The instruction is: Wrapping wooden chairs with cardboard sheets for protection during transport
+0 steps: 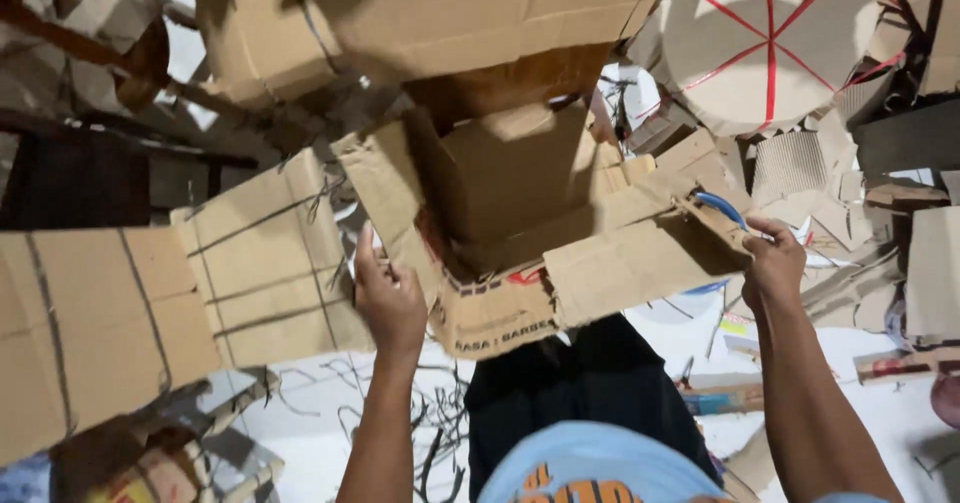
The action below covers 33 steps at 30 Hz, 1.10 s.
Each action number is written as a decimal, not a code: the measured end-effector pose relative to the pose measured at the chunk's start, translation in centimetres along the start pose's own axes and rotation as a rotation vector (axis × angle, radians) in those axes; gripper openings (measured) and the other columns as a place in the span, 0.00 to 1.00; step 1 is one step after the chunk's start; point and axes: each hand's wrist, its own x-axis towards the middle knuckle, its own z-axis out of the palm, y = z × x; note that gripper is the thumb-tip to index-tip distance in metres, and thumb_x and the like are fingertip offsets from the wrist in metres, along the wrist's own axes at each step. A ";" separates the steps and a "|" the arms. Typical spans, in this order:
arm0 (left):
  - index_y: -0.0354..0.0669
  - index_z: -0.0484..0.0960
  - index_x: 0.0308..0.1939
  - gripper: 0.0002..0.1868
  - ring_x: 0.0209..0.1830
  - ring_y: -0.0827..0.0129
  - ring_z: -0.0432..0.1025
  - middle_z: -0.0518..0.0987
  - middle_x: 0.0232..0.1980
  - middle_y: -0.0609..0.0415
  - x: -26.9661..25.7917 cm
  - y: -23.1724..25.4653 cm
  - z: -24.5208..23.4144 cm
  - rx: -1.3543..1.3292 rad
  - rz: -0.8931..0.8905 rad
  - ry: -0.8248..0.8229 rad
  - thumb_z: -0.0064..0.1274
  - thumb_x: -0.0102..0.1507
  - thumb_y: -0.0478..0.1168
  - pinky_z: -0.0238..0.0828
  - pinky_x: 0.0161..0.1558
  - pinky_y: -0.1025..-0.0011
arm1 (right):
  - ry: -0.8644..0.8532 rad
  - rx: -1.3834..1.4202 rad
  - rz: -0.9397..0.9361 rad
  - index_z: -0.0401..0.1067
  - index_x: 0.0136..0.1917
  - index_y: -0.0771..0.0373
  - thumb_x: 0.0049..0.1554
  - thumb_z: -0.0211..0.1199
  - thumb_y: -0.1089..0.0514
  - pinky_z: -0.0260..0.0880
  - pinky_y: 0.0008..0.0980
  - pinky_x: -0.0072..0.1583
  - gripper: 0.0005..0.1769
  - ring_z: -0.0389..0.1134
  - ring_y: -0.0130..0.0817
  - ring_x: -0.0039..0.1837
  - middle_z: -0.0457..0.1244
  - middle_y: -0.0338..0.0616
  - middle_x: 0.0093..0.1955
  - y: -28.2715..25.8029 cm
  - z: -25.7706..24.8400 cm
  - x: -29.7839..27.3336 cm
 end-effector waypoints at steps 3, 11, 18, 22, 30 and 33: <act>0.43 0.52 0.77 0.42 0.29 0.64 0.69 0.71 0.43 0.49 -0.3 -3.4 0.1 0.019 -0.157 -0.095 0.46 0.59 0.22 0.68 0.29 0.63 | 0.081 -0.032 0.173 0.70 0.64 0.61 0.64 0.53 0.68 0.67 0.29 0.57 0.15 0.63 0.33 0.57 0.60 0.49 0.57 -1.6 0.8 -2.2; 0.44 0.45 0.78 0.45 0.45 0.49 0.76 0.71 0.62 0.34 1.3 -5.9 -0.9 0.019 -0.187 -0.197 0.47 0.59 0.27 0.76 0.38 0.58 | 0.187 0.397 0.089 0.57 0.61 0.54 0.64 0.50 0.49 0.73 0.36 0.57 0.15 0.64 0.34 0.59 0.58 0.43 0.59 0.1 2.8 -6.4; 0.36 0.72 0.59 0.25 0.59 0.36 0.74 0.81 0.52 0.32 0.0 -14.0 3.4 -0.046 -0.608 -0.580 0.46 0.63 0.48 0.69 0.59 0.42 | 0.108 0.231 0.173 0.59 0.59 0.67 0.56 0.65 0.58 0.81 0.48 0.39 0.23 0.71 0.48 0.31 0.61 0.50 0.42 0.3 7.0 -12.4; 0.36 0.76 0.54 0.22 0.59 0.37 0.74 0.81 0.51 0.32 4.7 -9.6 0.6 -0.025 -0.575 -0.580 0.45 0.63 0.47 0.68 0.60 0.42 | 0.108 0.023 0.093 0.60 0.62 0.75 0.58 0.64 0.60 0.75 0.55 0.33 0.24 0.72 0.51 0.33 0.62 0.59 0.44 2.2 8.0 -6.6; 0.21 0.74 0.51 0.22 0.17 0.61 0.80 0.81 0.36 0.38 17.1 -13.9 7.8 -0.333 -0.802 -0.373 0.47 0.60 0.38 0.78 0.14 0.63 | 0.144 0.161 -0.046 0.48 0.69 0.85 0.60 0.64 0.62 0.77 0.66 0.47 0.35 0.72 0.76 0.47 0.51 0.84 0.63 -7.5 12.7 7.5; 0.25 0.75 0.52 0.23 0.18 0.66 0.80 0.81 0.33 0.44 20.7 -14.7 9.8 -0.364 -0.922 -0.337 0.48 0.62 0.44 0.70 0.10 0.73 | 0.053 0.241 -0.054 0.47 0.69 0.84 0.60 0.54 0.64 0.85 0.49 0.45 0.32 0.79 0.61 0.41 0.58 0.75 0.58 -15.2 14.4 8.0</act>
